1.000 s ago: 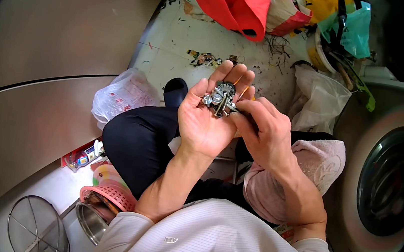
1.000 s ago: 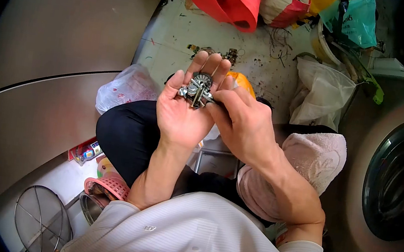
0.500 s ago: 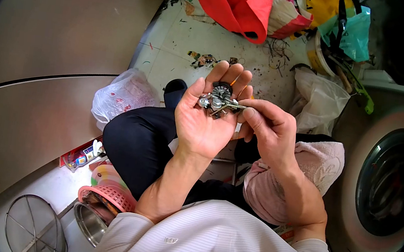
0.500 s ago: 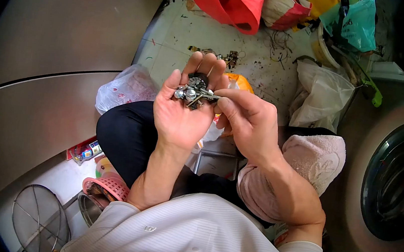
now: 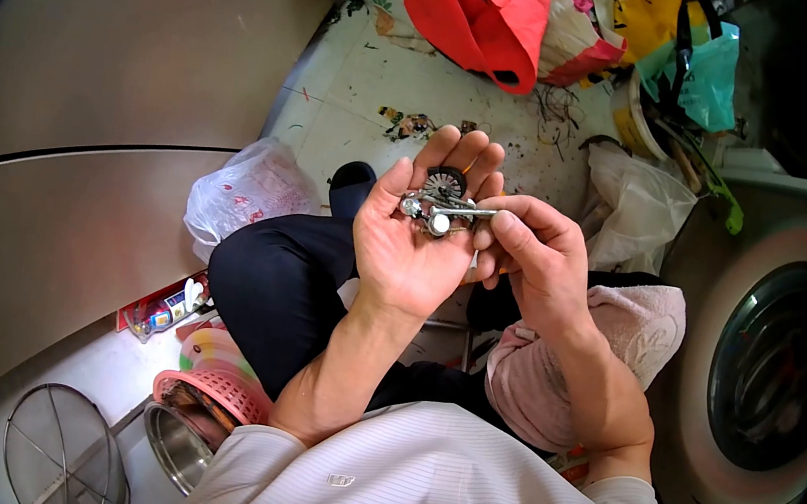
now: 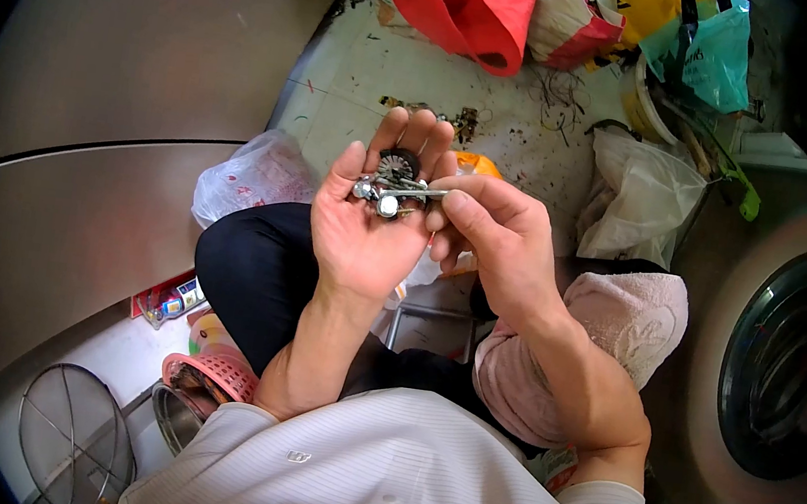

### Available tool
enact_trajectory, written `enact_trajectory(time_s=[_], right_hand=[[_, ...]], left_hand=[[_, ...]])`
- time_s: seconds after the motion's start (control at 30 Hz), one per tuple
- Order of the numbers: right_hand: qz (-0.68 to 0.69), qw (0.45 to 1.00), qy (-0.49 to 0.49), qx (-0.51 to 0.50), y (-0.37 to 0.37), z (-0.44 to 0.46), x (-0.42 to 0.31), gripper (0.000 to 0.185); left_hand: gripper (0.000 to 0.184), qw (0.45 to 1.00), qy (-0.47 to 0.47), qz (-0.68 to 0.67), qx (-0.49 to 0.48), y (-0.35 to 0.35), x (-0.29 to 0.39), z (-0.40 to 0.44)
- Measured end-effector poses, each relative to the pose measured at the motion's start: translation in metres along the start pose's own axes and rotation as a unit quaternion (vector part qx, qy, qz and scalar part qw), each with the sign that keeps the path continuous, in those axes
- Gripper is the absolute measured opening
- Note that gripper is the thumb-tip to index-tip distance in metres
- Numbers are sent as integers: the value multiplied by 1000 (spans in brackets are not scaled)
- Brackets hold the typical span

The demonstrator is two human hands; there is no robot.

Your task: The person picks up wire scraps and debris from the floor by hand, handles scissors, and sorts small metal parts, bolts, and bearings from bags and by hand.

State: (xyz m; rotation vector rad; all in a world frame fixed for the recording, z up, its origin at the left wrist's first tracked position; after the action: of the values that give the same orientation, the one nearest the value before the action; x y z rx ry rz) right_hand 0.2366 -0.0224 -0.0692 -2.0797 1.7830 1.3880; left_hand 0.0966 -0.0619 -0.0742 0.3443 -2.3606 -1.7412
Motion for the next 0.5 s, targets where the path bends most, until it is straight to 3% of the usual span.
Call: enact_trajectory(time_s=[0.2,0.27,0.33,0.4,0.43,0.5], right_hand=[[40,999,13,-10,0,0,1,17],[-58,996,-63,-12,2,-1,1,17],[-142,986,-79,23,7,-7,1,16],[-376,867,-326,35,5,-5,-1,23],[-395,835,-383,28,4,-4,0,28],[-401,821,-406,21,6,-3,-1,27]], left_hand=[[42,1000,-5,3,2,0,0,-1],[42,1000,-7,6,7,0,-1,0],[42,1000,-2,27,-16,-1,-2,1],[43,999,-3,33,-19,-2,-2,2],[43,999,-3,39,-22,-2,-2,2],[44,999,-4,37,-23,0,-2,2]])
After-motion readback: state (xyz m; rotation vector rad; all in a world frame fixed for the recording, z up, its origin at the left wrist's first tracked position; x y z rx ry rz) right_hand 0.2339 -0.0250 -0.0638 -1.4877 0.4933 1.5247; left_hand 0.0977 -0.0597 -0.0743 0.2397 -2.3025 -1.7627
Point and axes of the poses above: each hand's wrist, its own z-axis towards the middle knuckle, its own y-axis out of the palm, x = y × z, the point moved 1 cm from there along z, towards the middle knuckle, and after that the axes turned 11 degrees about y, right-handed, at the moved point
